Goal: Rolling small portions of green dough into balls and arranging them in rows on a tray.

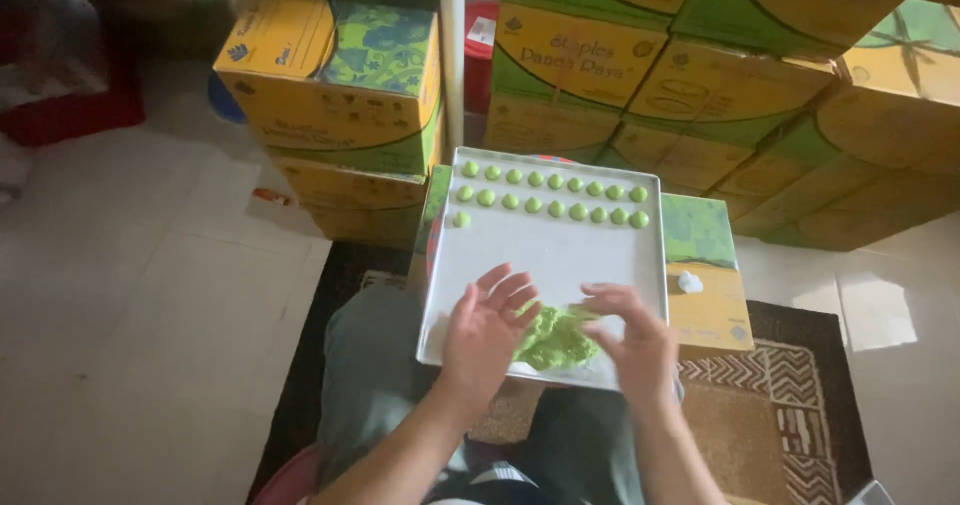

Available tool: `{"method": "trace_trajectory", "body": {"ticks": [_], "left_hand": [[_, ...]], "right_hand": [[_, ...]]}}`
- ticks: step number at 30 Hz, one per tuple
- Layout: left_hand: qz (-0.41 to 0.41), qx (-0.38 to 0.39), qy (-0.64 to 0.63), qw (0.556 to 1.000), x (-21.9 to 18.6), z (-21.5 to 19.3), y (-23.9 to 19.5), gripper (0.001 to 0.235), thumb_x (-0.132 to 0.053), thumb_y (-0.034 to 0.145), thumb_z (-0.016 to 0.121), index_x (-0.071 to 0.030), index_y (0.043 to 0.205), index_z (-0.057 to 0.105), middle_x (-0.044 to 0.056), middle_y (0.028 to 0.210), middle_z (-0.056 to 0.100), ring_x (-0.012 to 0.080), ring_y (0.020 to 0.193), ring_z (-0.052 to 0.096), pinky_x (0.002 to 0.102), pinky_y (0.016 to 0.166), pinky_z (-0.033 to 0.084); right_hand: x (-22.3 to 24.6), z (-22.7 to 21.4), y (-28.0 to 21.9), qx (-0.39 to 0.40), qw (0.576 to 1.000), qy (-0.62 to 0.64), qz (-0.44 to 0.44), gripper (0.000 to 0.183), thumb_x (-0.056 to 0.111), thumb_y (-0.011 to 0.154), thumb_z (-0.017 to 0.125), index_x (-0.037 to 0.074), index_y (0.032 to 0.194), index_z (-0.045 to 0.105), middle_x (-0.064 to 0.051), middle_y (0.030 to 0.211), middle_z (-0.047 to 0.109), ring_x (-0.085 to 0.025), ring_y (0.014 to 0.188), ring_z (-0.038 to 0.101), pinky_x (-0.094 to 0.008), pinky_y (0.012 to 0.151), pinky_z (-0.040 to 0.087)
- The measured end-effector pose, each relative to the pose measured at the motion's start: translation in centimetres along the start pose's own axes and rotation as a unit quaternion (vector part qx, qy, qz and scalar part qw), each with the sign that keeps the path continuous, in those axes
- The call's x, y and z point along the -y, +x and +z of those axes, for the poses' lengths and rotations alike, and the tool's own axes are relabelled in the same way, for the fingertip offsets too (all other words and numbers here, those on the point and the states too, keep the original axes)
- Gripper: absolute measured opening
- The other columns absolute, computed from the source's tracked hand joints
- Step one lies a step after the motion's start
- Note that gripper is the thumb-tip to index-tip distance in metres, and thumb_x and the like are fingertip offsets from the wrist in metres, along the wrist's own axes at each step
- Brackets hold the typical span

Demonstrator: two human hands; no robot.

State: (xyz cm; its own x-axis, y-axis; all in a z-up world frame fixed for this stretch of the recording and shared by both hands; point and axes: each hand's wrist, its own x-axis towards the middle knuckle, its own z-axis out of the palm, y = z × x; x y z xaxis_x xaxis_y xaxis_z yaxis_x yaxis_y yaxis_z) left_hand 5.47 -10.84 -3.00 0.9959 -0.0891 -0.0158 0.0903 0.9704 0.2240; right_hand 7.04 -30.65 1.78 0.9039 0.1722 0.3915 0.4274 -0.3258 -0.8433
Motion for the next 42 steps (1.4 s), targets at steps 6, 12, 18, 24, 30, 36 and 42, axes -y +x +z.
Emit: {"method": "trace_trajectory", "body": {"ticks": [6,12,18,24,30,36,42], "left_hand": [[-0.044,-0.095,-0.040,0.994,1.3,8.0,-0.2,0.057,-0.052,0.100,0.047,-0.011,0.140,0.055,0.016,0.143,0.060,0.0309,0.132,0.057,0.045,0.112,0.046],[-0.039,-0.091,-0.152,0.983,1.6,4.6,1.7,0.051,-0.040,0.098,0.059,-0.007,0.137,0.060,0.021,0.138,0.063,0.0343,0.127,0.061,0.047,0.107,0.051],[-0.052,-0.067,-0.113,0.990,1.5,7.0,0.6,0.057,-0.051,0.103,0.049,-0.012,0.144,0.056,0.016,0.144,0.059,0.0303,0.130,0.059,0.047,0.110,0.049],[-0.045,-0.038,0.013,0.998,1.3,9.6,-1.2,0.055,-0.047,0.107,0.035,-0.014,0.147,0.053,0.011,0.153,0.053,0.0301,0.138,0.054,0.044,0.113,0.046],[-0.064,-0.079,-0.101,0.990,3.6,2.6,0.7,0.055,-0.047,0.104,0.046,-0.013,0.147,0.051,0.013,0.146,0.058,0.0262,0.129,0.058,0.041,0.112,0.045],[-0.007,-0.051,-0.120,0.991,5.2,8.1,-0.7,0.055,-0.051,0.100,0.051,-0.015,0.142,0.050,0.009,0.145,0.052,0.0265,0.132,0.050,0.045,0.113,0.039],[0.227,0.036,-0.075,0.970,8.5,11.4,0.4,0.069,-0.061,0.100,0.036,-0.018,0.153,0.028,0.008,0.159,0.023,0.0298,0.146,0.019,0.054,0.119,0.012]], "right_hand": [[0.6,6.0,-0.4,0.002,0.965,-0.168,-0.199,0.020,0.032,0.095,0.069,0.021,0.108,0.080,-0.008,0.135,0.066,-0.034,0.132,0.055,-0.052,0.113,0.033],[3.1,1.7,0.4,0.073,0.989,-0.004,-0.127,0.041,0.026,0.108,0.043,0.012,0.141,0.063,-0.018,0.155,0.047,-0.037,0.148,0.038,-0.055,0.122,0.022],[4.3,2.8,0.8,0.081,0.971,-0.155,-0.161,0.065,0.013,0.093,0.069,0.016,0.155,0.048,-0.018,0.156,0.042,-0.039,0.153,0.027,-0.059,0.125,0.007],[4.9,4.4,-0.3,0.167,0.963,-0.177,-0.113,0.054,0.021,0.108,0.041,0.018,0.162,0.037,-0.023,0.167,0.023,-0.043,0.157,-0.002,-0.064,0.119,-0.009],[4.6,2.6,-0.1,0.143,0.968,0.207,-0.018,0.064,0.012,0.089,0.042,-0.002,0.151,0.046,-0.022,0.160,0.040,-0.035,0.159,0.012,-0.055,0.125,0.000],[7.2,3.0,0.1,0.107,0.973,-0.159,-0.131,0.056,0.028,0.105,0.042,0.010,0.158,0.041,-0.015,0.165,0.035,-0.038,0.158,0.014,-0.056,0.124,-0.007],[6.6,4.7,-2.1,0.206,0.921,-0.271,-0.192,0.093,0.075,0.095,0.017,0.011,0.161,0.028,-0.016,0.170,0.019,-0.038,0.160,0.009,-0.061,0.127,-0.001]]}}
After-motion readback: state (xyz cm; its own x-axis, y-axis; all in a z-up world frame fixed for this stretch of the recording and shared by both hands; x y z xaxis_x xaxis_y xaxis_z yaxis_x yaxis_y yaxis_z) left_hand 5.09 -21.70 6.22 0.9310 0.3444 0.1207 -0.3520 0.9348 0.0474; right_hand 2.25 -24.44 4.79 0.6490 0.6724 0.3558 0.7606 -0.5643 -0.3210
